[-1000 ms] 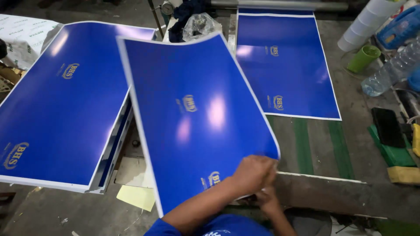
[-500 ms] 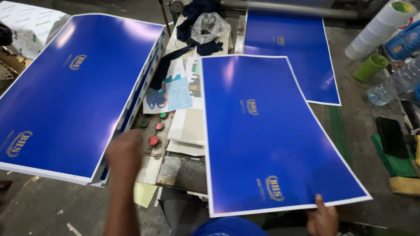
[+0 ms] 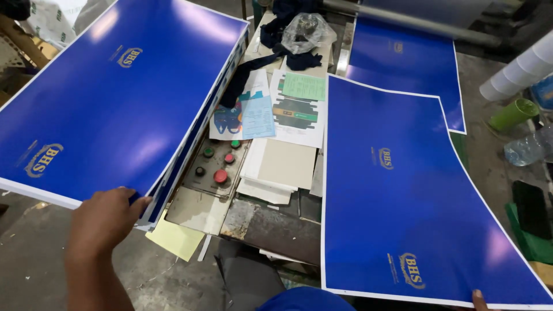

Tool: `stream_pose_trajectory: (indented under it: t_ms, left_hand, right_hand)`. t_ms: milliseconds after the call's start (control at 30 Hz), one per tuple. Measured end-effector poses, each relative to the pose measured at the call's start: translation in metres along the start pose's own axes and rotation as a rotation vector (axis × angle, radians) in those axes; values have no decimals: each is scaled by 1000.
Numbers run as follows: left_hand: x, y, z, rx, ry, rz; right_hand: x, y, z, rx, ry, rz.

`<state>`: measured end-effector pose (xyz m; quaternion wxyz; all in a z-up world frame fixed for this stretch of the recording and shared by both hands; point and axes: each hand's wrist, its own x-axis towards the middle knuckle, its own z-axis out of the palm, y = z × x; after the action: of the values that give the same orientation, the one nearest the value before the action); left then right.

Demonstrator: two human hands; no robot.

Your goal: The recorder is taking large printed blue sheets from a stack on a machine and organizing them into separate piles on a worktable.

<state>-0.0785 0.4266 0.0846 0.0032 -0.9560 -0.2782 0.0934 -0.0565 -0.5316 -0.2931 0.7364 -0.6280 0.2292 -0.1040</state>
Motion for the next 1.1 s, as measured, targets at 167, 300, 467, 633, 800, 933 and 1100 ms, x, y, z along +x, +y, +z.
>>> stream_pose_trajectory:
  t_ms: [167, 300, 467, 633, 800, 933, 1100]
  left_hand:
    - [4, -6, -9, -9, 146, 77]
    - [5, -7, -29, 211, 257, 78]
    - [5, -20, -30, 285, 363, 62]
    - [5, -33, -30, 292, 539, 73]
    - [-32, 34, -70, 209, 645, 266]
    - [-53, 108, -56, -102, 699, 610]
    - [-58, 163, -14, -323, 588, 700]
  right_hand:
    - [6, -47, -1, -38, 10, -27]
    - [10, -49, -16, -47, 31, -41]
    - [-12, 1, -37, -50, 70, -36]
    - [-117, -5, 48, -47, 116, -26]
    - [-178, -60, 147, -32, 176, -36]
    - [-161, -25, 142, -18, 214, -31]
    - [-135, -54, 193, -22, 197, -30]
